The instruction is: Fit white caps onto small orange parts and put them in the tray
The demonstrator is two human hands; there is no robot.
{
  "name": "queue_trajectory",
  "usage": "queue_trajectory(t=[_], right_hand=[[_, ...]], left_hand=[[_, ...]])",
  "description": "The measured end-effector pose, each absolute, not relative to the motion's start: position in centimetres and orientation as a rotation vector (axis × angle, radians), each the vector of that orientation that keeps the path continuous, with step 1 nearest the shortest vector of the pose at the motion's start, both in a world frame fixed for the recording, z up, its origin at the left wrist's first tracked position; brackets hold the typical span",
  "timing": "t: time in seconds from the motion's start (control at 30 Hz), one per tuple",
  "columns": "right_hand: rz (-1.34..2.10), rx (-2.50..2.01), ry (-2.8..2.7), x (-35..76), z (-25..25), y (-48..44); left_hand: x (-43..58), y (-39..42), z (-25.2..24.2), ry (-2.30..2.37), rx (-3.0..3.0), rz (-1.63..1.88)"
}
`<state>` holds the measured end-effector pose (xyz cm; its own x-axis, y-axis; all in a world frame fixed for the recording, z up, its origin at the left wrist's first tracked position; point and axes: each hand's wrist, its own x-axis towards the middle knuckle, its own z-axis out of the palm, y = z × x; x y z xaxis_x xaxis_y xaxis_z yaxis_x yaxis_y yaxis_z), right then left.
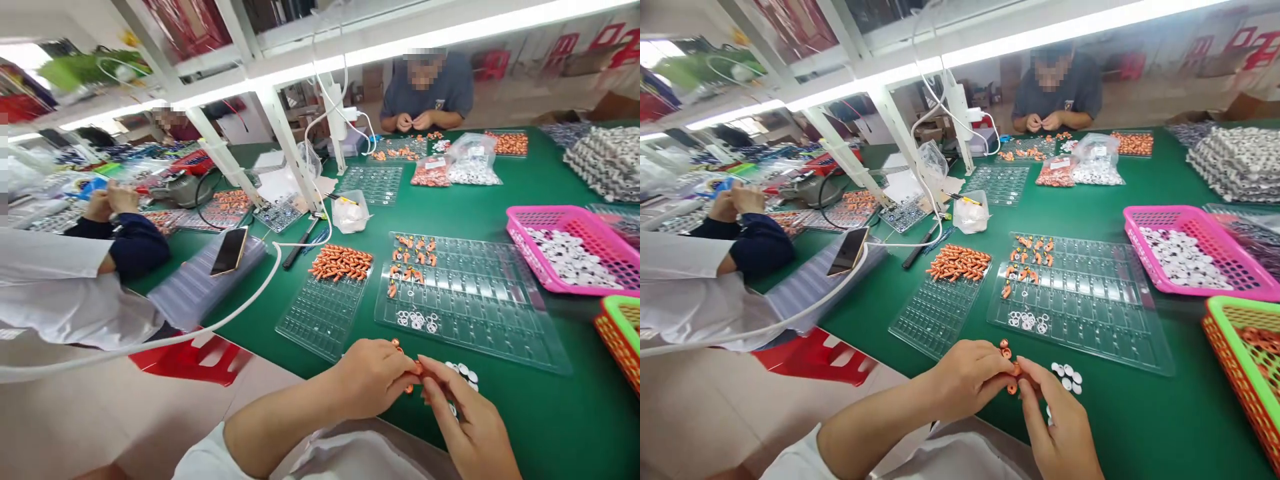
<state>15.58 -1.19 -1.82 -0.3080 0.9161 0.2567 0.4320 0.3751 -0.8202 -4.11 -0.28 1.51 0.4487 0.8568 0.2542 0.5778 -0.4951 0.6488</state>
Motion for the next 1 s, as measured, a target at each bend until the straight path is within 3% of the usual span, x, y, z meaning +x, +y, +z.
queue_trajectory(t=[0.47,1.0], right_hand=[[0.821,-1.712,-1.727,21.7,-4.1,-0.7],[0.623,-1.522,-1.844,21.5,-4.8,-0.6]], left_hand=[[-15.9,4.5,-0.6,2.086,1.635,1.029],[-15.3,9.1,-1.3,2.195,1.776,0.576]])
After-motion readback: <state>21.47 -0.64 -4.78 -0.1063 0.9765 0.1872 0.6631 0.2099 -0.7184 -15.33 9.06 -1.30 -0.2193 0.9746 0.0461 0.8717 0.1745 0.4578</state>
